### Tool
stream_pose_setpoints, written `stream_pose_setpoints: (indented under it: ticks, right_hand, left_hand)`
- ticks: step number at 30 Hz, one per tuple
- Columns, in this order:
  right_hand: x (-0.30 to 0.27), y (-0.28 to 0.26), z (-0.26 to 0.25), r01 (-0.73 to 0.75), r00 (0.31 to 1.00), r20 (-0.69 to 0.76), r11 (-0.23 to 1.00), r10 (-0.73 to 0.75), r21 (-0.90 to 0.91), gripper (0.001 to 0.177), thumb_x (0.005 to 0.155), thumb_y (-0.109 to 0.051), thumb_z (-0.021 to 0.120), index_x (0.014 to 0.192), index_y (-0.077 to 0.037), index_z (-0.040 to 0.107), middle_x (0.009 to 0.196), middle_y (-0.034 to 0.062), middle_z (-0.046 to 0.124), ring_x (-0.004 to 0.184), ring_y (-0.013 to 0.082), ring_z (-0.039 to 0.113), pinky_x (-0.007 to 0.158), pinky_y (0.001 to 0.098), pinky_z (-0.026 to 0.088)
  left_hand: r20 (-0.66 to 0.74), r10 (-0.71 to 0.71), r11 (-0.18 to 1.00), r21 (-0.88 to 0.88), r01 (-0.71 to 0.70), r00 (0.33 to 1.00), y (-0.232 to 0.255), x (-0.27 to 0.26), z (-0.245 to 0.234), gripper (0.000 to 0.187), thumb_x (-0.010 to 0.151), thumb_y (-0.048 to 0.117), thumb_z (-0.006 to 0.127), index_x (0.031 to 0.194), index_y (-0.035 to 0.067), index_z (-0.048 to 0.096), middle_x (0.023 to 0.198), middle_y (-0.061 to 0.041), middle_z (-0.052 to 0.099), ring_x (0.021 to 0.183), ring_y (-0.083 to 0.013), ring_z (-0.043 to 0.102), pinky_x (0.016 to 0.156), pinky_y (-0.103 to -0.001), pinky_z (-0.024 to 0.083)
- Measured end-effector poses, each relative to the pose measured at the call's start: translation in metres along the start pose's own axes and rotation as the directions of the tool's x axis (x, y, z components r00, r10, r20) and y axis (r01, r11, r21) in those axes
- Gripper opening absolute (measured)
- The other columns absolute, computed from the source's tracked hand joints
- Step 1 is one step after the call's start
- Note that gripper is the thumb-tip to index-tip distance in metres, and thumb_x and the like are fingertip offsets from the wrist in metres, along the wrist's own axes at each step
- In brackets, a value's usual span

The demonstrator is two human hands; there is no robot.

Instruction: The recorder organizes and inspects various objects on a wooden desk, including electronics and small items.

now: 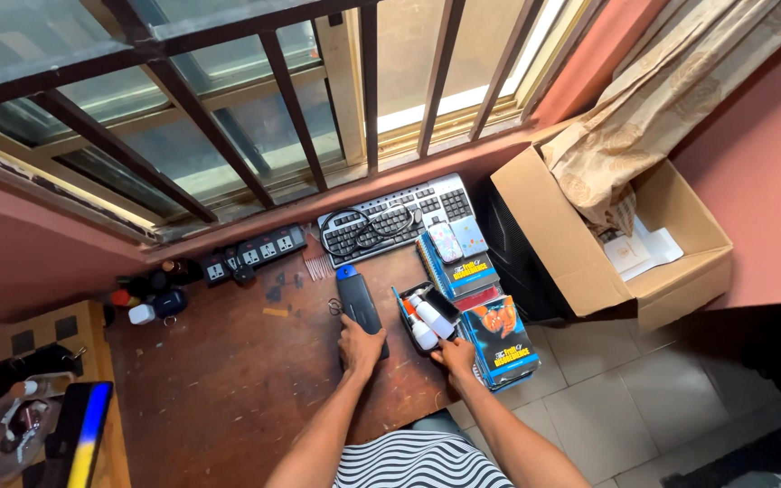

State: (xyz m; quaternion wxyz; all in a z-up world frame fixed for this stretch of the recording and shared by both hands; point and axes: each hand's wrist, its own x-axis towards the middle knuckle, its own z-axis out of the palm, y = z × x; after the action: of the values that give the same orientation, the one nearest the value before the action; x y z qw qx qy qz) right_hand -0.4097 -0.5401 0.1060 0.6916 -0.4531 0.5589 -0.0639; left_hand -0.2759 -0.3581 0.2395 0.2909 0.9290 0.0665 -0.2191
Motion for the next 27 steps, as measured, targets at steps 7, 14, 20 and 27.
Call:
stream_pose_setpoints:
  ticks: [7, 14, 20, 27]
  right_hand:
    - [0.011, 0.007, 0.004, 0.046, 0.999, 0.011, 0.999, -0.046, 0.011, 0.015, 0.084, 0.007, 0.064, 0.098, 0.006, 0.071, 0.086, 0.0122, 0.073, 0.066, 0.0188, 0.07, 0.057, 0.0307, 0.062]
    - [0.021, 0.002, 0.014, 0.116, 0.993, -0.021, 0.993, -0.116, -0.022, 0.001, 0.081, 0.012, 0.062, 0.081, 0.013, 0.063, 0.078, 0.0157, 0.067, 0.06, 0.0218, 0.068, 0.054, 0.0336, 0.064]
    - [0.024, -0.021, 0.038, 0.095, 0.995, 0.026, 0.995, -0.096, 0.036, 0.007, 0.081, 0.013, 0.06, 0.08, 0.009, 0.065, 0.077, 0.0144, 0.069, 0.061, 0.0216, 0.069, 0.053, 0.032, 0.063]
    - [0.058, -0.03, 0.068, 0.082, 0.996, 0.036, 0.993, -0.085, 0.083, 0.008, 0.08, 0.014, 0.061, 0.084, 0.008, 0.06, 0.08, 0.0154, 0.067, 0.059, 0.0259, 0.07, 0.052, 0.0346, 0.064]
  left_hand:
    - [0.003, -0.004, 1.0, -0.016, 0.004, 1.0, -0.002, -0.011, -0.01, 0.087, 0.072, 0.036, 0.088, 0.132, -0.003, 0.038, 0.116, -0.032, 0.067, 0.107, -0.0503, 0.066, 0.093, -0.054, 0.055]
    - [-0.022, 0.013, 0.999, -0.039, -0.014, 1.0, -0.013, -0.009, -0.014, 0.084, 0.072, 0.036, 0.088, 0.126, -0.004, 0.04, 0.113, -0.033, 0.068, 0.104, -0.0509, 0.068, 0.09, -0.054, 0.056]
    - [-0.022, -0.003, 0.999, -0.046, 0.002, 1.0, -0.013, -0.014, -0.018, 0.083, 0.072, 0.036, 0.088, 0.126, -0.004, 0.04, 0.113, -0.033, 0.068, 0.104, -0.0504, 0.068, 0.09, -0.054, 0.057]
    - [-0.027, -0.021, 0.999, -0.045, 0.02, 0.999, -0.006, -0.019, -0.023, 0.088, 0.071, 0.036, 0.089, 0.13, -0.004, 0.038, 0.114, -0.033, 0.067, 0.104, -0.0505, 0.067, 0.09, -0.054, 0.056]
